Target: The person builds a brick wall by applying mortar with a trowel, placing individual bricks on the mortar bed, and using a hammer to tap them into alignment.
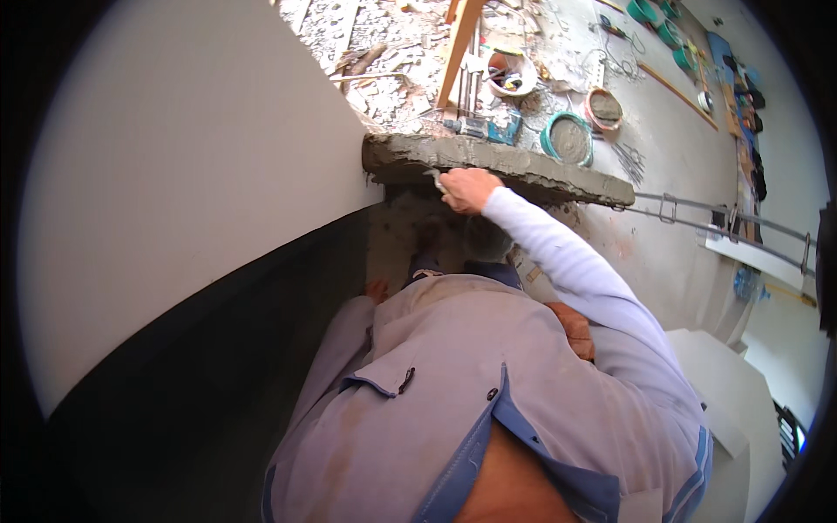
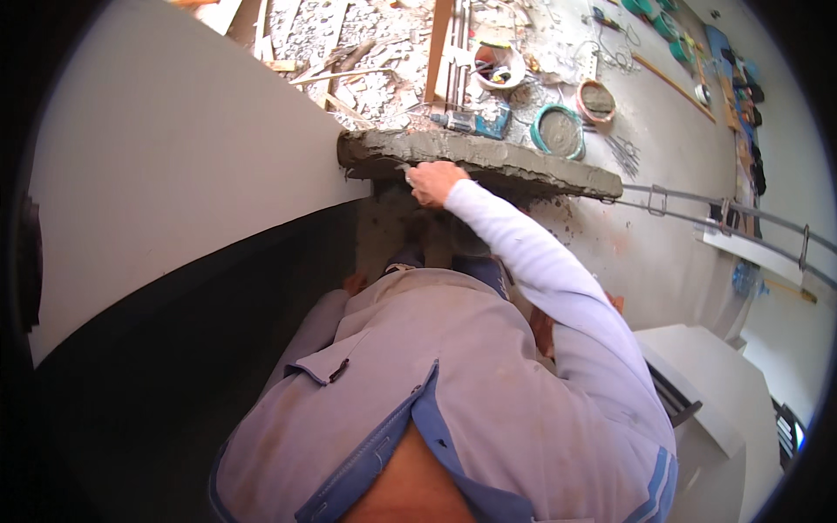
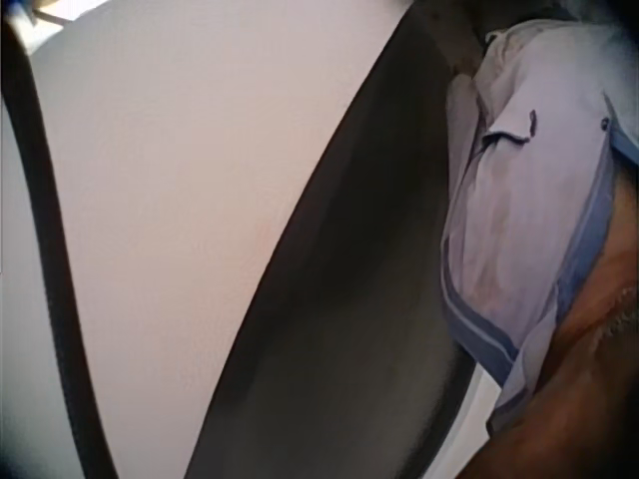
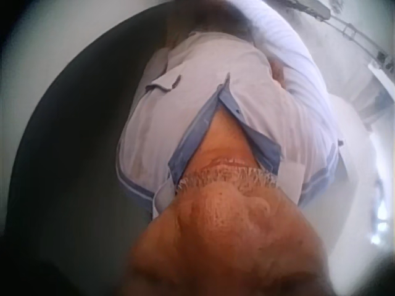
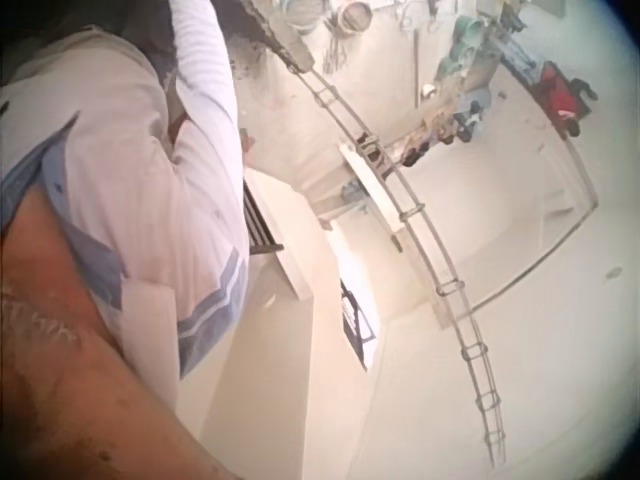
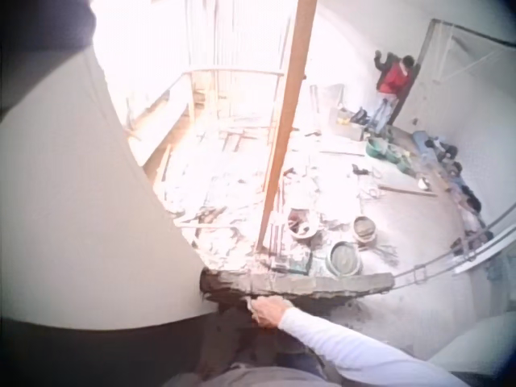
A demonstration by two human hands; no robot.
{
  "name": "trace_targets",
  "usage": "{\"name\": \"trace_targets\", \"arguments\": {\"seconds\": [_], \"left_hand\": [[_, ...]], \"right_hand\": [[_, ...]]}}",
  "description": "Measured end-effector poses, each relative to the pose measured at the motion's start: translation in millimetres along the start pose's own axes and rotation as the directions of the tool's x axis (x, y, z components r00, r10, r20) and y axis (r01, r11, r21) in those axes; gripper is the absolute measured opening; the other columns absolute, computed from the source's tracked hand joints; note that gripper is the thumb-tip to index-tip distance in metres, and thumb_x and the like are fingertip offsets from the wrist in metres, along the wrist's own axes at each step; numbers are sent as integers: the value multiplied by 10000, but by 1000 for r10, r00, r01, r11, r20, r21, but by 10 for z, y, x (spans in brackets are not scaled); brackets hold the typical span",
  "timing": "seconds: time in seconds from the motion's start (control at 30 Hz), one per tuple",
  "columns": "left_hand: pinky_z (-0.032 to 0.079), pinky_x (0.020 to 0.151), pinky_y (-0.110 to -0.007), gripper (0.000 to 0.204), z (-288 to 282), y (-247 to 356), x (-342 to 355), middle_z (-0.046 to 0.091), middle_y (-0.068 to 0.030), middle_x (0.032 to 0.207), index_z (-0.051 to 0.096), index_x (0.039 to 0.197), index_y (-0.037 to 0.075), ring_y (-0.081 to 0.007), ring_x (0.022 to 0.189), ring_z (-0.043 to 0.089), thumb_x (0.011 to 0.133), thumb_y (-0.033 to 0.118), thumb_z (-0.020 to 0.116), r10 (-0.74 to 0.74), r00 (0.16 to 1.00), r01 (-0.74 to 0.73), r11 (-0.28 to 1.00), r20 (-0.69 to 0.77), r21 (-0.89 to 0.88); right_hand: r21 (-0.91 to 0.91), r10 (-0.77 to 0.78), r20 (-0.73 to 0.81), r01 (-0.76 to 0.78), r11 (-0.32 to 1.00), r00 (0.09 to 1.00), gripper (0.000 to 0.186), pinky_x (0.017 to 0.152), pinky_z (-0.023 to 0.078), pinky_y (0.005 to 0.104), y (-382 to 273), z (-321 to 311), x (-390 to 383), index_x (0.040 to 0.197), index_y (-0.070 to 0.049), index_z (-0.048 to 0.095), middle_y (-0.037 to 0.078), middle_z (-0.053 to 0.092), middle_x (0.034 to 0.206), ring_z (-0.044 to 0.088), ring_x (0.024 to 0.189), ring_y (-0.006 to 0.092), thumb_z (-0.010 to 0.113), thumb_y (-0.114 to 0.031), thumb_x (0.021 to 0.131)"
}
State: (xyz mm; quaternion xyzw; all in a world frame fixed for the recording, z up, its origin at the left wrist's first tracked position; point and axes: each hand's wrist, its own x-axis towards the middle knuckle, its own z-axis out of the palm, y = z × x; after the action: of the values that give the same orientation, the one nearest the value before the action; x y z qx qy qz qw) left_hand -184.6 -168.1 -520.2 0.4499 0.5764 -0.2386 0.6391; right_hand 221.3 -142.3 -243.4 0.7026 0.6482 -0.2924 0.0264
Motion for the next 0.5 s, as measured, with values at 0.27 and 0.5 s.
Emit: {"name": "trace_targets", "arguments": {"seconds": [0.27, 0.5], "left_hand": [[467, 874, -343, 494, -79, 25, 174, 661, -114, 1061, 667, 1090, 52, -219, 985, 615, 868, 479, 558, 287, 951, -300, 947, 116, 115], [478, 839, -350, 447, -266, 349, 259, 673, -116, 1021, 632, 1143, 48, -214, 935, 621, 869, 395, 569, 339, 912, -407, 811, 231, 420]], "right_hand": [[-113, 348, 6, -345, 932, 937, 100, 641, 544, 402, 690, 62, -462, 728, -92, 699, 111, 704, 810, 693, 770, 289, 656, -176, 694], [-74, 706, -97, -712, 698, 702, 132, 669, 546, 407, 1258, 88, -1876, 785, -81, 713, 133, 706, 866, 693, 828, 290, 613, -163, 758]]}}
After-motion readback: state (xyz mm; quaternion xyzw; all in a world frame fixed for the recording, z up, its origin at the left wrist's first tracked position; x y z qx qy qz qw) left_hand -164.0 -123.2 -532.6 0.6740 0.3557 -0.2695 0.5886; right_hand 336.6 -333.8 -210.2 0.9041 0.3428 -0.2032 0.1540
